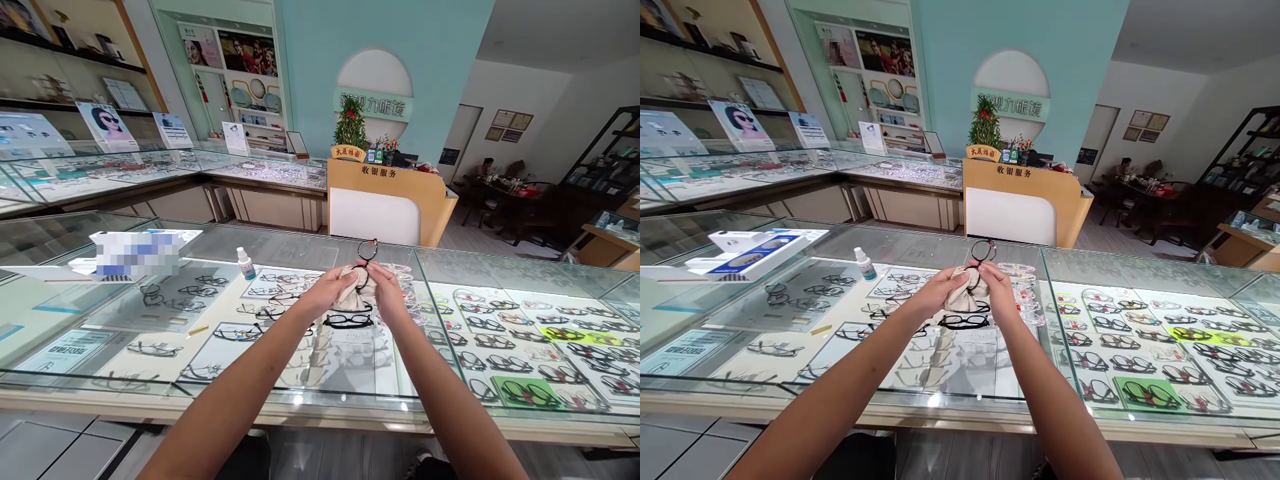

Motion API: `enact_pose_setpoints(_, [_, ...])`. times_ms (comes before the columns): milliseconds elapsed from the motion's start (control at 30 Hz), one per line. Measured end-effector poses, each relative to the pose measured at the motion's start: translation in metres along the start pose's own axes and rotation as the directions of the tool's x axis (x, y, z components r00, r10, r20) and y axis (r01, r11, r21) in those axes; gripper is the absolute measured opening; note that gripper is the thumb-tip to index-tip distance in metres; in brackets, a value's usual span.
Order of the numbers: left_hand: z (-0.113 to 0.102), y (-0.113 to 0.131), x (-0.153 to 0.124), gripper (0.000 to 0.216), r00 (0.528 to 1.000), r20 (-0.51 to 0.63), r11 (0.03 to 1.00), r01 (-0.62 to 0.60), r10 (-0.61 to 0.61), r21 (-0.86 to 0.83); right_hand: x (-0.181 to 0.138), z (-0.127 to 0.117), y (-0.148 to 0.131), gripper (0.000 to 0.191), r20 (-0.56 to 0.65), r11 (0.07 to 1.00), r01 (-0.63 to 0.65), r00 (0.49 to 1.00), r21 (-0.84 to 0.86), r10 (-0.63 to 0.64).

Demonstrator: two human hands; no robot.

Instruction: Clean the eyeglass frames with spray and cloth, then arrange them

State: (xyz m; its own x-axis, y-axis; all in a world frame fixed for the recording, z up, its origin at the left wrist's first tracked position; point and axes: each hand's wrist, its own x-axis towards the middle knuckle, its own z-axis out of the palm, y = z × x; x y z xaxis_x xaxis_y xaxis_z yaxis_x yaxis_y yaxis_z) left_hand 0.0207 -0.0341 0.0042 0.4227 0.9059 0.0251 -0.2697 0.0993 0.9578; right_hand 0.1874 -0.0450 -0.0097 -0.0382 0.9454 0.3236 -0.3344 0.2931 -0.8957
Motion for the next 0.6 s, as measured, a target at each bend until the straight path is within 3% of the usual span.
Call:
enact_pose_setpoints(167, [0.006, -0.004, 0.001, 0.067, 0.995, -0.033, 0.995, -0.091, 0.09, -0.028, -0.002, 0.006, -0.003, 0.025, 0.024, 0.997, 0.046, 0.999, -0.054, -0.045])
enact_pose_setpoints(300, [0.005, -0.006, 0.004, 0.066, 0.983, -0.101, 0.988, -0.146, 0.151, 0.058, -0.004, 0.009, -0.004, 0.025, 0.05, 0.993, 0.063, 0.997, -0.1, -0.058])
enact_pose_setpoints(433, [-0.002, -0.004, 0.003, 0.066, 0.993, -0.085, 0.987, -0.066, 0.08, 0.148, -0.003, 0.006, -0.002, 0.022, 0.013, 1.0, 0.013, 1.0, -0.012, -0.013])
enact_pose_setpoints(600, [-0.008, -0.003, 0.002, 0.06, 0.999, 0.035, 0.997, -0.013, 0.01, 0.079, 0.001, 0.001, -0.001, 0.024, -0.022, 0.996, -0.044, 0.999, 0.076, 0.046])
